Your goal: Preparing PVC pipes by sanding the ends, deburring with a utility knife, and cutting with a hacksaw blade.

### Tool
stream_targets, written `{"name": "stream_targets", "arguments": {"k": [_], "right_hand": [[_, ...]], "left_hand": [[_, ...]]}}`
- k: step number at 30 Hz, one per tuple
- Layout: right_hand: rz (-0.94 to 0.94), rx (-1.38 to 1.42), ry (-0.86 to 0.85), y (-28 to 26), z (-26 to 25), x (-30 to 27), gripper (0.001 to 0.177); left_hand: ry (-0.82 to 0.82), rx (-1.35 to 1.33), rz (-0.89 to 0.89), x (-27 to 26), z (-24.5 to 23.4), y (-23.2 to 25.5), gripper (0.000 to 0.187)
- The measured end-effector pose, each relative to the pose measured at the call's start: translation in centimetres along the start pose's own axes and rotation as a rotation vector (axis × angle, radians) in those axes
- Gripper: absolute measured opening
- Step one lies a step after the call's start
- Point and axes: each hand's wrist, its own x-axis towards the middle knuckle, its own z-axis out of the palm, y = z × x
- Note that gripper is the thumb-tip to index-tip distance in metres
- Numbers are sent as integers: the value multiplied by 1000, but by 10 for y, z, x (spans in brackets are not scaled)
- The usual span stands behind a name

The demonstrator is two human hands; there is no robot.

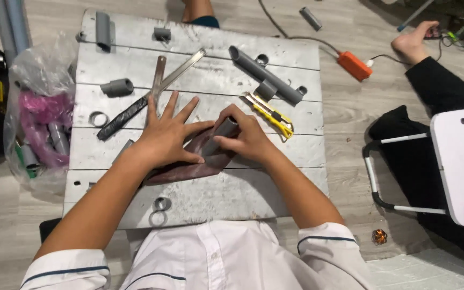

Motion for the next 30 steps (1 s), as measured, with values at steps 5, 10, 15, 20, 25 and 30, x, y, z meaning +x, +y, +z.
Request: {"name": "stream_targets", "arguments": {"k": [5, 10, 15, 20, 25, 30], "right_hand": [[0, 0, 90, 2, -13, 8, 36], [2, -55, 103, 8, -22, 5, 38], [-11, -58, 38, 4, -7, -6, 41], [8, -34, 98, 6, -17, 4, 36], [-75, -57, 108, 10, -20, 5, 36], [-30, -16, 31, 6, -6, -4, 36]], "left_hand": [[2, 7, -6, 5, -1, 0, 86], [17, -6, -2, 6, 3, -1, 87], [6, -5, -12, 5, 2, -1, 87], [8, -9, -12, 7, 2, -2, 87], [8, -40, -10, 4, 1, -1, 88], [22, -38, -1, 2, 5, -1, 87]]}}
